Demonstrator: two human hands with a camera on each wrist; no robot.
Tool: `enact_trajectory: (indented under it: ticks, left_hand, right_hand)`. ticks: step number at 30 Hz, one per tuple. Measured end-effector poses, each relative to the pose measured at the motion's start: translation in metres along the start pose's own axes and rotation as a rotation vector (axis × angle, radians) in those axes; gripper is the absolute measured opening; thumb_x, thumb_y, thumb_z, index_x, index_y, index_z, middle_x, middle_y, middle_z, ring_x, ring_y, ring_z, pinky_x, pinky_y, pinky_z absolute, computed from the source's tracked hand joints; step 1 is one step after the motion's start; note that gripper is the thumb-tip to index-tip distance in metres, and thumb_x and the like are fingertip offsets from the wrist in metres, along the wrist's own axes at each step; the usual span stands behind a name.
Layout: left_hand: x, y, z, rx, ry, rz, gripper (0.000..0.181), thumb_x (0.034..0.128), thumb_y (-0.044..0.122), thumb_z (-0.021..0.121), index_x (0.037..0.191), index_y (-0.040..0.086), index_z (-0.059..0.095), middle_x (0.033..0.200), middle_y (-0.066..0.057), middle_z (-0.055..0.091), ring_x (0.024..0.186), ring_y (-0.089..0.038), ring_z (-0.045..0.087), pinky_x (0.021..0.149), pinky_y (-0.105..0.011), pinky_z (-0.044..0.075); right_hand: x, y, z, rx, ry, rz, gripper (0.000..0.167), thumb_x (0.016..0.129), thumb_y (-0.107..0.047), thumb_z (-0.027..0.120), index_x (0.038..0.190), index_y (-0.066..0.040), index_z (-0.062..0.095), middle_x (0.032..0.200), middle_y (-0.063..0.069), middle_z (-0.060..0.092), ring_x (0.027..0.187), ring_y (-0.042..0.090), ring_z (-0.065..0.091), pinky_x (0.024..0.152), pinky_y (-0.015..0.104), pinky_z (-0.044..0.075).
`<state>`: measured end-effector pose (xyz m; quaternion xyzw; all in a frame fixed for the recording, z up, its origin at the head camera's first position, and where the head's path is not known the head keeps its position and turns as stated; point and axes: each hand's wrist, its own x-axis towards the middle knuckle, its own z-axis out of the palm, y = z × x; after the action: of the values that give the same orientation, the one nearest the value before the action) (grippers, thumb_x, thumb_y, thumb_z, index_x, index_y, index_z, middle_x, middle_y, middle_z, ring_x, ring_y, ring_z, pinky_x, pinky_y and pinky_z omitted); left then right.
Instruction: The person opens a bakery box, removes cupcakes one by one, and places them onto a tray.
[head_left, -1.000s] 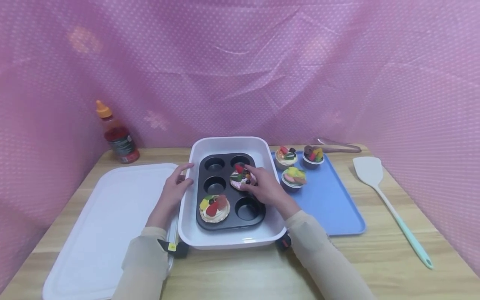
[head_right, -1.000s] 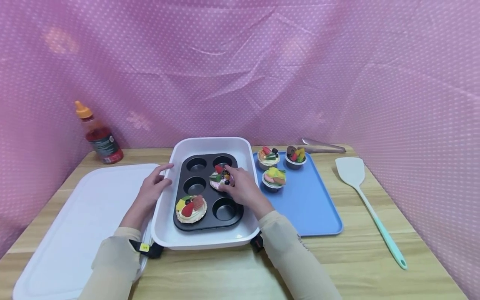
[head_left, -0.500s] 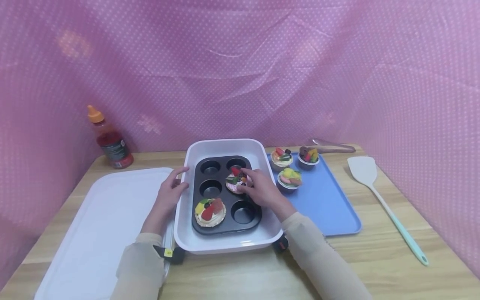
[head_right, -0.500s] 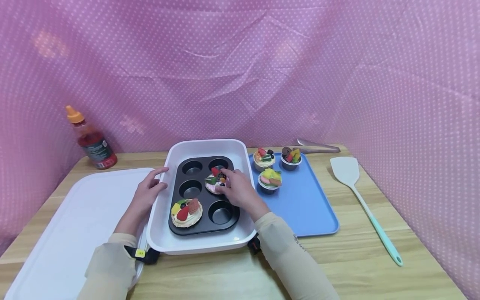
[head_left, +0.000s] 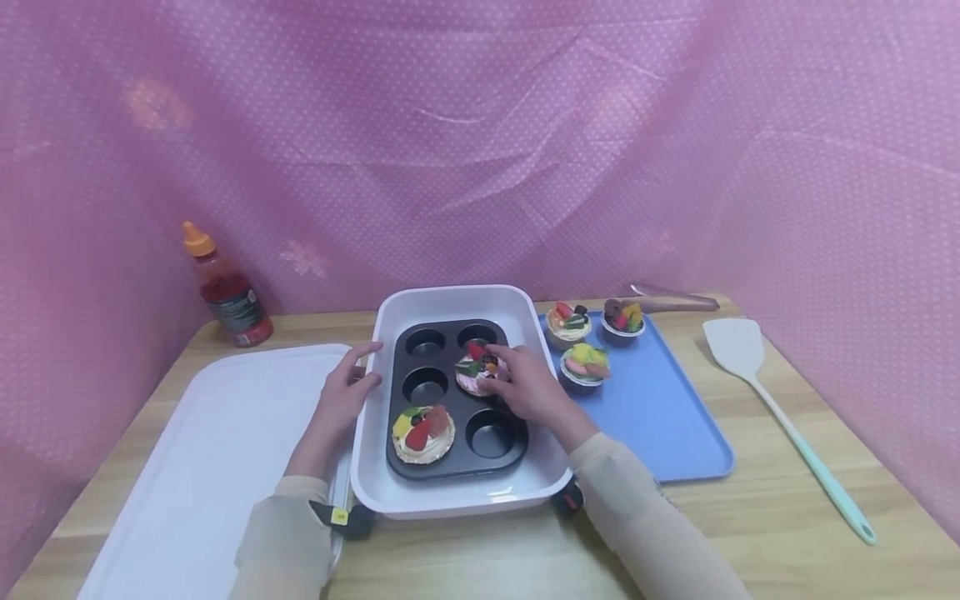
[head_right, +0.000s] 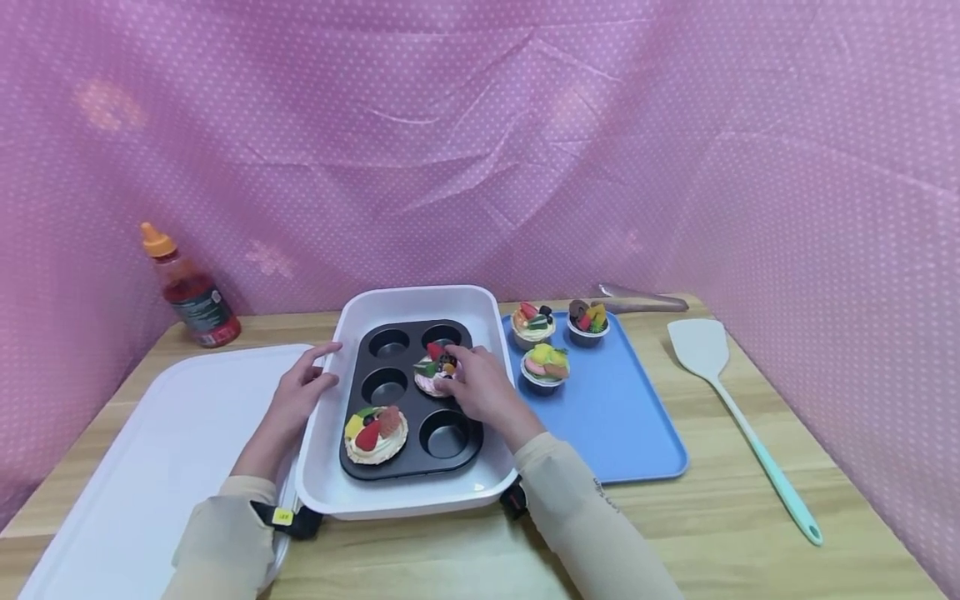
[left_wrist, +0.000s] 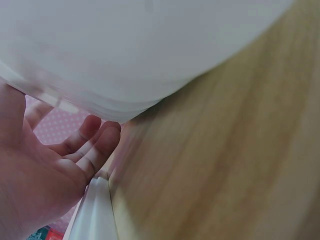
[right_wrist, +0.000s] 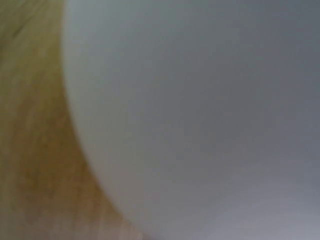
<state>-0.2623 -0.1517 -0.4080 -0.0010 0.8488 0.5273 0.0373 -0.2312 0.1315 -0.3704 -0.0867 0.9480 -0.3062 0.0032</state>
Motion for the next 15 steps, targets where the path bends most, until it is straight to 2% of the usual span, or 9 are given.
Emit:
enact_trajectory:
  ticks: [7,15]
  left_hand:
    - [-0.0061,0.0007,-0.0005,-0.004,0.003,-0.006,0.055,0.1002,0.022,0.051,0.153,0.031,0.041,0.134,-0.023,0.053,0.121,-0.037,0.055,0.102,-0.051,0.052]
    - [-0.0041,-0.0003,0.0027,0.01,0.015,0.021,0.054,0.0996,0.022,0.05,0.153,0.029,0.042,0.128,-0.023,0.056,0.116,-0.036,0.057,0.101,-0.05,0.053]
  right_hand:
    - [-0.0021,0.0006,0.002,0.003,0.008,-0.006,0.06,0.093,-0.03,0.072,0.146,-0.009,0.053,0.108,0.012,0.062,0.102,0.027,0.056,0.1,0.045,0.05]
    - [-0.0007,0.0018,-0.0006,0.005,0.019,-0.009,0.059,0.093,-0.03,0.072,0.145,-0.009,0.053,0.101,0.012,0.062,0.101,0.028,0.056,0.1,0.045,0.05]
